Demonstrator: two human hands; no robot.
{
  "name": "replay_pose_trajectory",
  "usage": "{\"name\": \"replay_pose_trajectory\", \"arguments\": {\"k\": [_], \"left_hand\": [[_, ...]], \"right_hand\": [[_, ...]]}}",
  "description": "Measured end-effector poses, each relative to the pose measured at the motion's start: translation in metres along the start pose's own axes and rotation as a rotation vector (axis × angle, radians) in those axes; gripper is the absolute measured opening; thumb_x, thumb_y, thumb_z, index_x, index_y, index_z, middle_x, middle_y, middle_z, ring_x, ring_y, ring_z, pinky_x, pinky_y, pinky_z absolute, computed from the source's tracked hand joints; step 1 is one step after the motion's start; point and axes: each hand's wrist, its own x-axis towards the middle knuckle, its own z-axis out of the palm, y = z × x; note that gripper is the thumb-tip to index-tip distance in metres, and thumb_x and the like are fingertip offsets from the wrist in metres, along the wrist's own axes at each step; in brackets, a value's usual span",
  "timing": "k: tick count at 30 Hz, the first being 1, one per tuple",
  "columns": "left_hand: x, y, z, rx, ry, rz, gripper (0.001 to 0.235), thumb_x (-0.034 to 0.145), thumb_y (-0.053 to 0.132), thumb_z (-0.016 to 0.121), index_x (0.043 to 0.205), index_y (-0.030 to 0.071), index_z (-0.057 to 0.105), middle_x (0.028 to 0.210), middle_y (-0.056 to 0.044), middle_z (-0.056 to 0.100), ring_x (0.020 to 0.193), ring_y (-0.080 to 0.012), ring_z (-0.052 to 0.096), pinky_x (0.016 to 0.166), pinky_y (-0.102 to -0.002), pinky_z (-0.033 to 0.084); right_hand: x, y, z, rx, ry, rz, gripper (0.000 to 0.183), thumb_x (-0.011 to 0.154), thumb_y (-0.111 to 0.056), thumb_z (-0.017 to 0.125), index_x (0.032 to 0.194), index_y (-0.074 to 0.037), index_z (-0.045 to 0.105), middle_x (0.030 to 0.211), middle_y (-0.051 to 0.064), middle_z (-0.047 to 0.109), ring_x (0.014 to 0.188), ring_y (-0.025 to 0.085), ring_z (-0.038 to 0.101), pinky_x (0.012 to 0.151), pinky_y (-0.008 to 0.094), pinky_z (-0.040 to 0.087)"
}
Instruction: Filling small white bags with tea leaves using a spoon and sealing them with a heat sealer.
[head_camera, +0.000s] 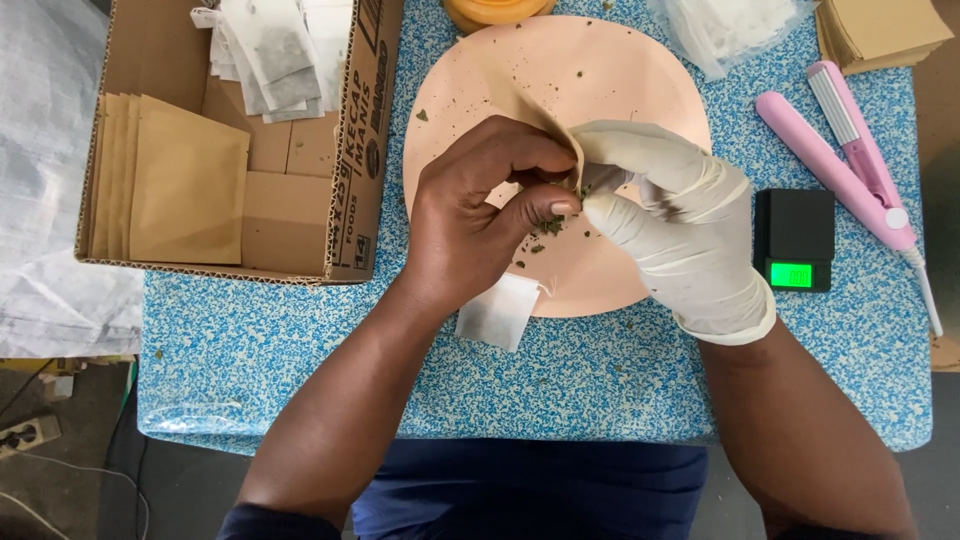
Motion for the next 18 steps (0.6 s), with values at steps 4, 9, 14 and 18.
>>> {"name": "replay_pose_trajectory", "arguments": {"k": [4,9,14,18], "left_hand": [[0.0014,0.0009,-0.0016,0.031,0.011,0.017,0.008,0.098,0.012,0.070,0.103,0.008,0.066,0.101,-0.009,0.065,0.092,-0.0213,0.066,0.081,-0.031,0.059],[0.0022,0.0042,-0.0026,0.027,-0.011,0.000,0.019,0.099,0.027,0.065,0.103,0.009,0.063,0.100,-0.008,0.064,0.092,-0.0201,0.064,0.081,-0.031,0.058],[0.0005,0.0020,-0.0015,0.045,-0.015,-0.028,0.018,0.095,0.017,0.073,0.106,0.009,0.062,0.102,-0.008,0.063,0.092,-0.0205,0.064,0.083,-0.032,0.059],[0.0000,0.0029,-0.0006,0.033,0.003,-0.032,0.017,0.095,0.016,0.073,0.106,0.008,0.062,0.102,-0.008,0.062,0.091,-0.0202,0.064,0.081,-0.031,0.059]], "right_hand": [[0.0025,-0.0050,0.0004,-0.087,-0.062,-0.054,0.036,0.094,0.000,0.069,0.129,0.003,0.061,0.121,0.015,0.066,0.098,0.022,0.063,0.095,0.032,0.052],[0.0035,-0.0057,0.0012,-0.111,-0.038,-0.042,0.031,0.097,-0.003,0.067,0.127,0.003,0.063,0.124,0.016,0.066,0.108,0.024,0.065,0.095,0.032,0.054],[0.0044,-0.0026,-0.0022,-0.143,-0.068,-0.073,0.027,0.102,-0.008,0.059,0.127,0.003,0.062,0.127,0.017,0.065,0.117,0.027,0.065,0.101,0.033,0.053],[0.0031,-0.0001,-0.0023,-0.072,-0.057,-0.026,0.031,0.101,-0.006,0.059,0.131,0.003,0.060,0.129,0.016,0.064,0.116,0.026,0.065,0.099,0.033,0.055]]}}
